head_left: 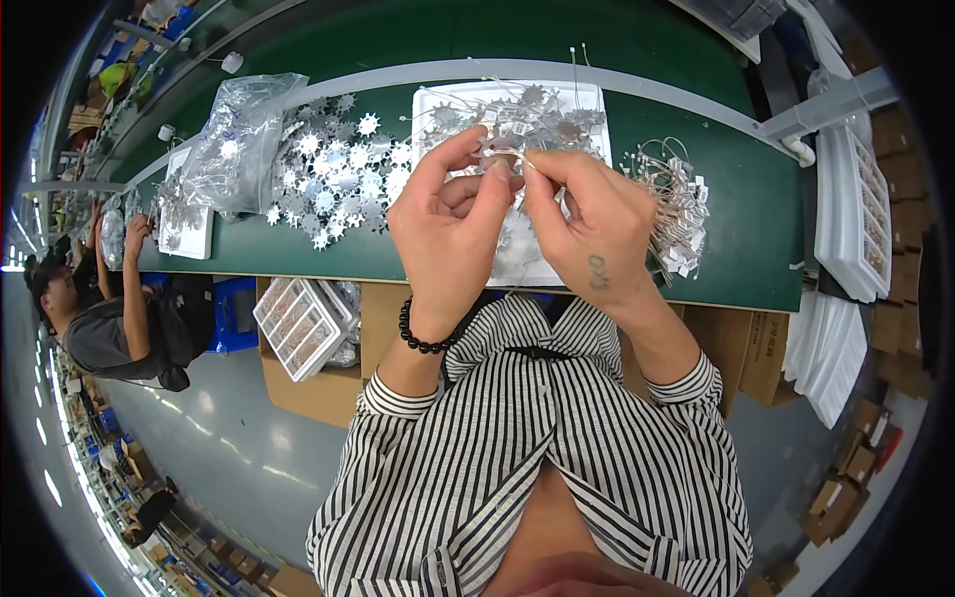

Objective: Assembling small snowflake-shaped plastic pieces onto a wire harness at an electronics factory workbench.

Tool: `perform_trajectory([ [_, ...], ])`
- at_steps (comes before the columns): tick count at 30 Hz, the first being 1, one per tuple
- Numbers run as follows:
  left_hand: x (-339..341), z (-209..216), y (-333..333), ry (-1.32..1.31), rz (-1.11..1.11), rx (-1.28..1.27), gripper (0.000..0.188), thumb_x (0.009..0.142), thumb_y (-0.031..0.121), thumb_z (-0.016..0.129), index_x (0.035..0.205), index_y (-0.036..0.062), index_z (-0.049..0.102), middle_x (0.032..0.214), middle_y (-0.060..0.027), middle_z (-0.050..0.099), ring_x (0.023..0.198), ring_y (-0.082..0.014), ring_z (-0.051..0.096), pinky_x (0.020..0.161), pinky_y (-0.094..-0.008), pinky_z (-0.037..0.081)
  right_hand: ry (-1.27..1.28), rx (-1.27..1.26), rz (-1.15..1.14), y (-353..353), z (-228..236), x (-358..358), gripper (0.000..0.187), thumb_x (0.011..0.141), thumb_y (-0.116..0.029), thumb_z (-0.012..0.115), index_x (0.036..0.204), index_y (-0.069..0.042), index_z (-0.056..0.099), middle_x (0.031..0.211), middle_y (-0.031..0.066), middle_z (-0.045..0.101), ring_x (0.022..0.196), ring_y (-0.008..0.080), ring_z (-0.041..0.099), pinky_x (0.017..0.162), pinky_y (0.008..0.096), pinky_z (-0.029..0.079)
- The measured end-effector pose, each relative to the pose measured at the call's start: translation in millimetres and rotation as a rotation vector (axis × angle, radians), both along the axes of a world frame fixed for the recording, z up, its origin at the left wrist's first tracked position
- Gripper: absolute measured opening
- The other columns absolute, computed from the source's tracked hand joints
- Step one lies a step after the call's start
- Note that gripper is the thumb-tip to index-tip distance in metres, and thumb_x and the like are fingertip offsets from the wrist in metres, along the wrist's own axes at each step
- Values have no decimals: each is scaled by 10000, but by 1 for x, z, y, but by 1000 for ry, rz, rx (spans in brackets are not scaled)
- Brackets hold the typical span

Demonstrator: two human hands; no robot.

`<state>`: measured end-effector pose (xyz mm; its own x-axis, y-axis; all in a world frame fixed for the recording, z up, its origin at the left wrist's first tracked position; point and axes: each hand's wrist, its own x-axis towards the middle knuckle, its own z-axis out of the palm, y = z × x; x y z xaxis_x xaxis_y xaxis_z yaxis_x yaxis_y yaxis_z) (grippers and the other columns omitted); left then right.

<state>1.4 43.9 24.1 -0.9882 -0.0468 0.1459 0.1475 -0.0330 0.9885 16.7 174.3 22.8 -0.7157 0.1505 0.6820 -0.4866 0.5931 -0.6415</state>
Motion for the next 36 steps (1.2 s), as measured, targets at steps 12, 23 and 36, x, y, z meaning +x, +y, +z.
perform_trajectory([
  [12, -6, -20, -2, 278, 143, -160, 316, 831, -50, 735, 1143, -38, 683, 1016, -117, 701, 719, -138, 699, 631, -210, 583, -297, -256, 139, -9, 4, 5, 43, 837, 31, 701, 844, -6, 683, 657, -22, 603, 539, 51, 440, 487, 191, 347],
  [23, -10, -29, -29, 361, 45, -137, 365, 780, -32, 720, 1136, 43, 698, 977, -47, 694, 745, -130, 626, 627, -246, 543, -687, -670, 360, 2, -14, -3, 64, 969, -116, 614, 931, -72, 640, 623, -31, 508, 512, 37, 386, 444, 182, 270],
  [36, -11, -29, -45, 462, 116, -152, 246, 819, -27, 686, 1060, 22, 709, 947, -70, 722, 739, -161, 660, 630, -248, 546, -740, -924, 631, -23, -17, -14, 111, 1039, -148, 534, 974, -68, 572, 540, -27, 458, 419, 37, 321, 385, 192, 242],
])
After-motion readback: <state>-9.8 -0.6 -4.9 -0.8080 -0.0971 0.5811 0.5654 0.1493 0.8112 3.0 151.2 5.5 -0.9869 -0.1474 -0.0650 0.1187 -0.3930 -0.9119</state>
